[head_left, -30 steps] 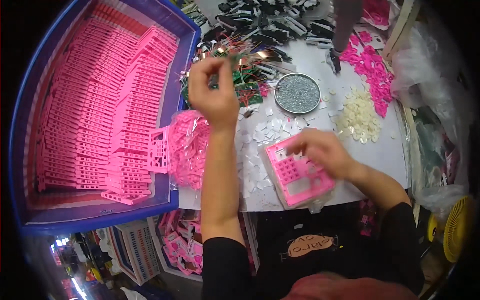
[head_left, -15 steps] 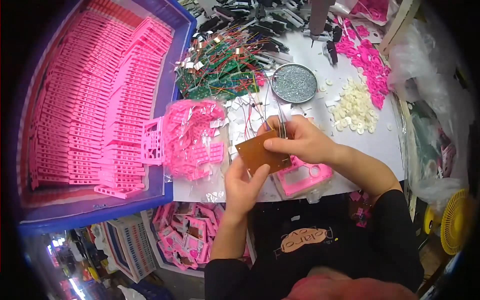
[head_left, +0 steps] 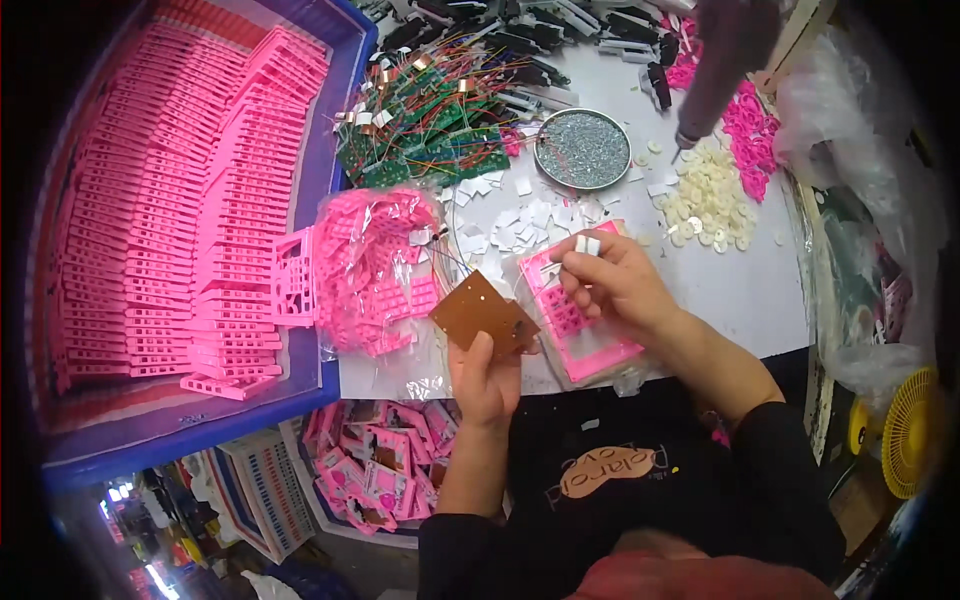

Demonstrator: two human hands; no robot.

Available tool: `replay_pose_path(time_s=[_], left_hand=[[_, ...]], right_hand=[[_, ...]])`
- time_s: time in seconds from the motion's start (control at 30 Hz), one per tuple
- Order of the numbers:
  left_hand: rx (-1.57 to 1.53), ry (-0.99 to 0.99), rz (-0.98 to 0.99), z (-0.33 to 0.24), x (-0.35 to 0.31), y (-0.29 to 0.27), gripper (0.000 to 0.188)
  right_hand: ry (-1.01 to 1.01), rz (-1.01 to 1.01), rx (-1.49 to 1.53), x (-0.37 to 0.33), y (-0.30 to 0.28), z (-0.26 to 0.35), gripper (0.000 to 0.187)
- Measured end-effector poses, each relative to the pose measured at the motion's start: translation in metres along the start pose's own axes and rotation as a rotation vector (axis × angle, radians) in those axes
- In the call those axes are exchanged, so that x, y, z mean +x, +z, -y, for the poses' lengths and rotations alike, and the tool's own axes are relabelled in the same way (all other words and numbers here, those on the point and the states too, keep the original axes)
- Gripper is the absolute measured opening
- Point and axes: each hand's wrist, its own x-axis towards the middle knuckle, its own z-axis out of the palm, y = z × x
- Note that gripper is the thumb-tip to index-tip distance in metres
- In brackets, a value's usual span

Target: Assembling components of a small pink toy piano at a factory workbench.

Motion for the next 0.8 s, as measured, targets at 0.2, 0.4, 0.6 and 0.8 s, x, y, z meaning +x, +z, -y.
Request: replay_pose_path(time_s=[0.2, 0.4, 0.6, 0.8], left_hand=[[0.108, 0.009, 0.387, -0.009, 0.015, 0.007, 0.055], [0.129, 0.046, 0.315, -0.013, 0.014, -0.021, 0.047], [0.630, 0.069, 0.187, -0.031, -0.012, -0.026, 0.019], [0.714, -0.060, 0.367, -0.019, -0.030, -0.013, 0.007]], right_hand=[[0.306, 0.246, 0.232, 0.018, 0.002, -0.012, 0.026], [0.161, -0.138, 0.288, -0.010, -0.016, -0.007, 0.036], [0.222, 0.115, -0.526, -0.126, -0.114, 0.056, 0.027], [-0.056, -0.114, -1.611, -0.174, -0.112, 0.107, 0.052]])
